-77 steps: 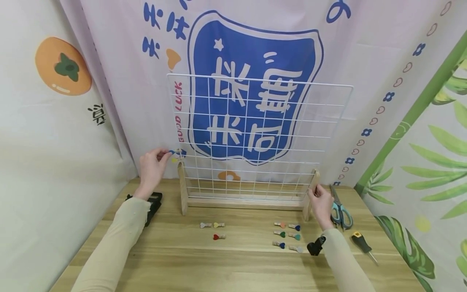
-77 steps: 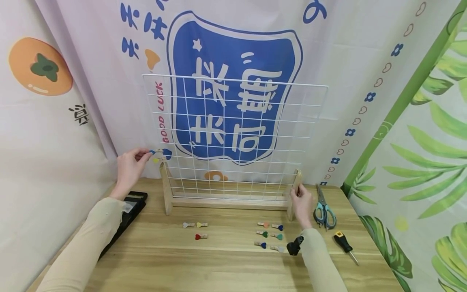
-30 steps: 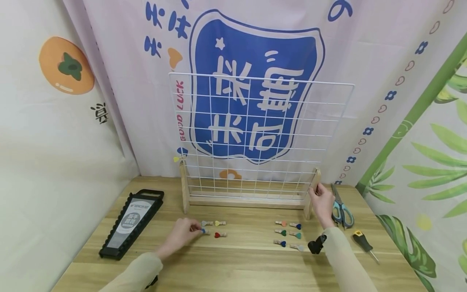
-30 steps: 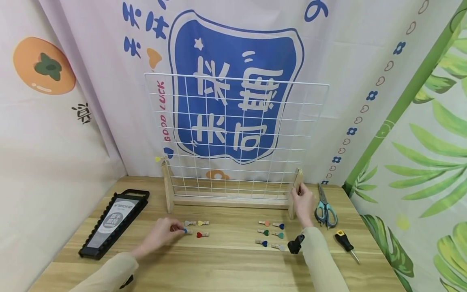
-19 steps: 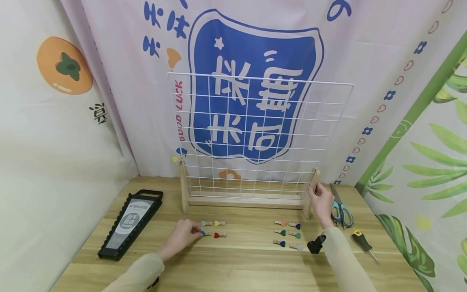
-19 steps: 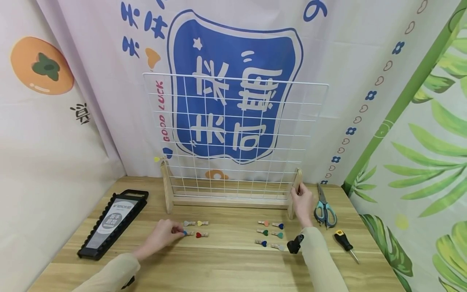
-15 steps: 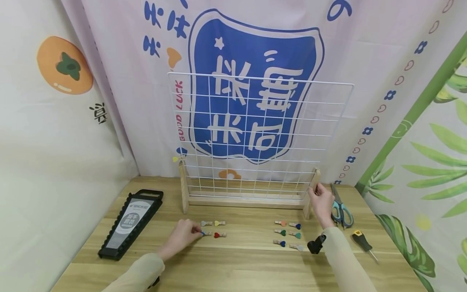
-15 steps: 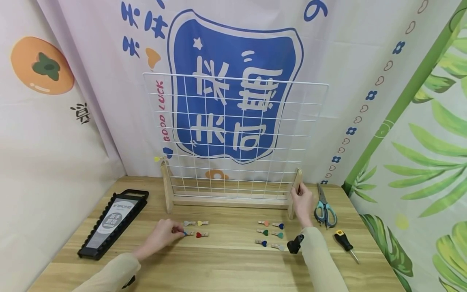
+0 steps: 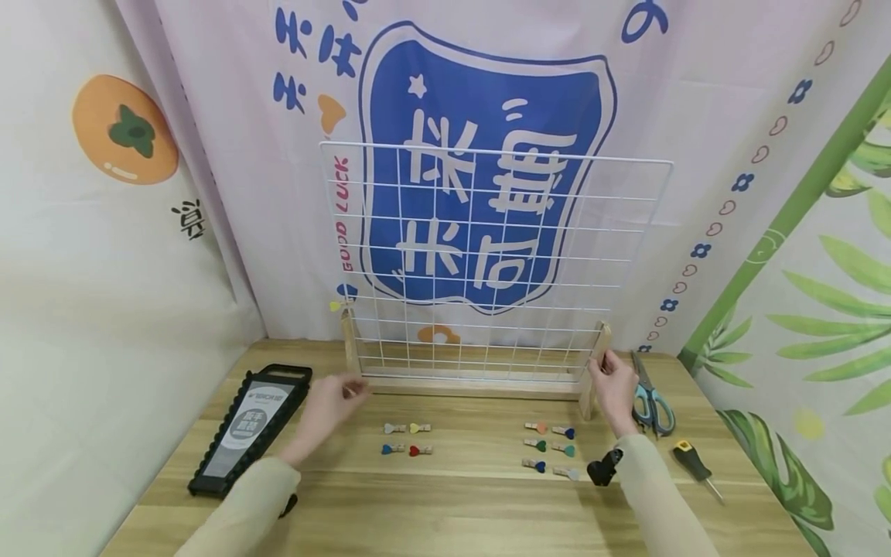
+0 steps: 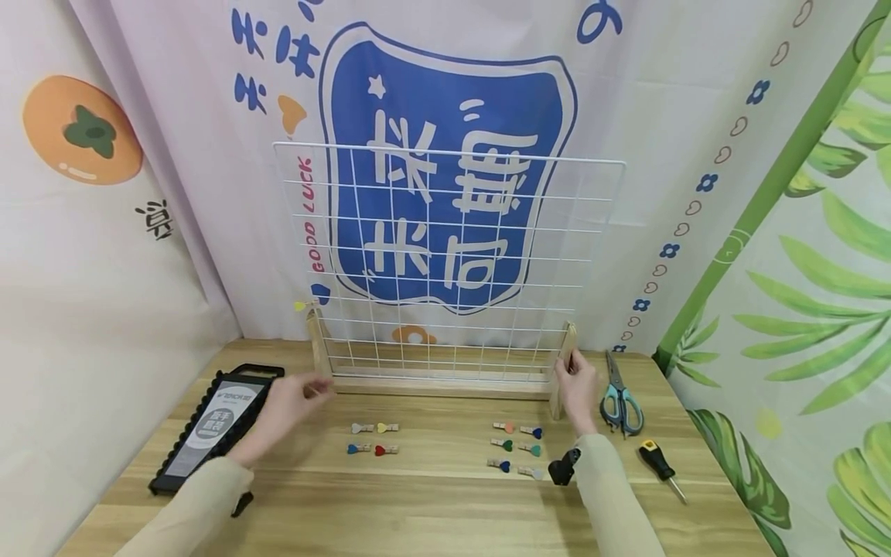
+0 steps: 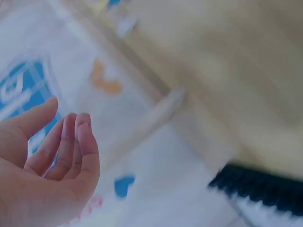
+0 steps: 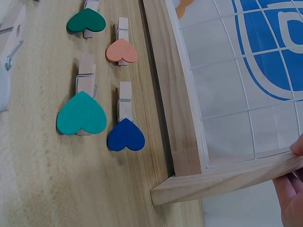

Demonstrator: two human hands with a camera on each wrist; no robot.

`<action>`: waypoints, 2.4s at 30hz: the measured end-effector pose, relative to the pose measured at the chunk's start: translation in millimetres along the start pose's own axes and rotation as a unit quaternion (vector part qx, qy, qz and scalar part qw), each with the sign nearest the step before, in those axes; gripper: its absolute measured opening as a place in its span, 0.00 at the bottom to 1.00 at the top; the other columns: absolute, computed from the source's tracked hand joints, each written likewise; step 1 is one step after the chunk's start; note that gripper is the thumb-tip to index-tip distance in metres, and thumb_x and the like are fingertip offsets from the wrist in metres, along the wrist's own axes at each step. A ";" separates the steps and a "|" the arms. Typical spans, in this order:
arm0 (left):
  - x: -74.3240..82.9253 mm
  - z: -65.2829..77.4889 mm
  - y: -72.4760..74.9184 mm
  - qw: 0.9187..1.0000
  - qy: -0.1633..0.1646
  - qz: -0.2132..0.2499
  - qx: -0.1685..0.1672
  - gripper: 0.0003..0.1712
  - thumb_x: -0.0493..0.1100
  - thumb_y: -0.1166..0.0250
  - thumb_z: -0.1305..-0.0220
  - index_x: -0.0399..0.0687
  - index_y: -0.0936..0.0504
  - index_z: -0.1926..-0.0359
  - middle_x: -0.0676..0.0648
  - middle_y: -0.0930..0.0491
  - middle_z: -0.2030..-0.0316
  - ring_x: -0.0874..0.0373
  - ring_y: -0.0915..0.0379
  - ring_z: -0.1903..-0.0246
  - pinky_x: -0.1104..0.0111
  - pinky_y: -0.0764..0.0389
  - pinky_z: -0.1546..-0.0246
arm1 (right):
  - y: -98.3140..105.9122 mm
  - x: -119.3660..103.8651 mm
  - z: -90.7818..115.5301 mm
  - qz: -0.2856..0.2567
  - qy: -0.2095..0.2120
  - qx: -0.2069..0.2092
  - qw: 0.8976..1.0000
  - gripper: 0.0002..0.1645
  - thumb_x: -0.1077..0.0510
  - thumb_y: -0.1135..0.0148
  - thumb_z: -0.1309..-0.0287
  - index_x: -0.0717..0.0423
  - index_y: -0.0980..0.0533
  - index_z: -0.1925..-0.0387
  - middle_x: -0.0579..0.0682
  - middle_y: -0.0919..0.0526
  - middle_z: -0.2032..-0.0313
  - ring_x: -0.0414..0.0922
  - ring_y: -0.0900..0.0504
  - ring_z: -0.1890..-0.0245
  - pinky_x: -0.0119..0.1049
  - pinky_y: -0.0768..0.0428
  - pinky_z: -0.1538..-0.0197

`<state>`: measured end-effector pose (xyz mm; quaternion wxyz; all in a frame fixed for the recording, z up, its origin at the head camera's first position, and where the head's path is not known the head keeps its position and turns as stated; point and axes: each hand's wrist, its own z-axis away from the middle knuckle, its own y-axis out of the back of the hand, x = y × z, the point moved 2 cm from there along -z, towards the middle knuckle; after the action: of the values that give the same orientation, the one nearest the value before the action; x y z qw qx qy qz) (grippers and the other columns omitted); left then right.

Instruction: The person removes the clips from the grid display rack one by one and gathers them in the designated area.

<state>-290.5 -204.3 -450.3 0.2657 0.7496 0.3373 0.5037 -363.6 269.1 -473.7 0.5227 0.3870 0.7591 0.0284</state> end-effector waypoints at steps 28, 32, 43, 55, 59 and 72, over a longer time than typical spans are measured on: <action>-7.0 -82.0 70.0 0.984 -0.001 0.014 0.178 0.11 0.37 0.36 0.33 0.32 0.14 0.57 0.32 0.13 0.60 0.40 0.15 0.66 0.69 0.19 0.71 | -2.3 0.9 -1.1 -0.001 -0.003 0.009 1.000 0.09 0.65 0.39 0.38 0.63 0.24 0.75 0.62 0.15 0.73 0.30 0.32 0.81 0.23 0.35 0.79; -7.2 -82.6 71.2 0.983 0.004 0.018 0.183 0.11 0.38 0.36 0.32 0.32 0.14 0.57 0.33 0.13 0.60 0.40 0.15 0.66 0.81 0.29 0.73 | -2.3 0.1 -1.1 -0.002 0.001 0.010 1.000 0.11 0.65 0.39 0.38 0.62 0.26 0.77 0.57 0.20 0.78 0.32 0.36 0.84 0.25 0.39 0.81; -10.0 -85.5 66.9 0.982 -0.001 0.020 0.189 0.10 0.37 0.36 0.32 0.30 0.15 0.60 0.32 0.13 0.65 0.42 0.16 0.69 0.83 0.32 0.75 | -2.1 2.2 -1.1 0.003 0.000 0.010 1.000 0.11 0.65 0.39 0.39 0.62 0.27 0.77 0.56 0.21 0.79 0.33 0.36 0.83 0.26 0.39 0.81; -16.2 -70.3 73.2 0.979 -0.002 0.024 0.204 0.09 0.36 0.35 0.34 0.31 0.15 0.61 0.32 0.13 0.65 0.42 0.17 0.69 0.89 0.34 0.73 | -1.6 0.7 -0.5 0.000 -0.005 0.008 1.000 0.12 0.64 0.40 0.38 0.62 0.28 0.77 0.57 0.21 0.78 0.32 0.36 0.83 0.26 0.39 0.81; -16.8 -57.6 71.4 0.980 -0.014 0.023 0.196 0.09 0.36 0.34 0.34 0.31 0.14 0.61 0.33 0.13 0.65 0.43 0.17 0.70 0.88 0.32 0.73 | -1.6 -0.2 -0.4 0.005 -0.009 0.008 1.000 0.10 0.64 0.40 0.38 0.63 0.25 0.75 0.60 0.17 0.74 0.33 0.33 0.81 0.25 0.36 0.79; -8.9 2.8 17.4 0.997 -0.003 0.048 0.067 0.08 0.35 0.31 0.40 0.38 0.14 0.59 0.39 0.12 0.66 0.54 0.16 0.69 0.80 0.19 0.69 | -1.3 0.1 -0.4 0.001 -0.007 0.004 1.000 0.09 0.64 0.40 0.37 0.63 0.24 0.74 0.62 0.15 0.72 0.31 0.32 0.81 0.23 0.35 0.78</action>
<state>-286.1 -222.3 -443.6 0.1917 0.7824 0.3330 0.4900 -364.6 268.5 -474.1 0.5266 0.3906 0.7547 0.0229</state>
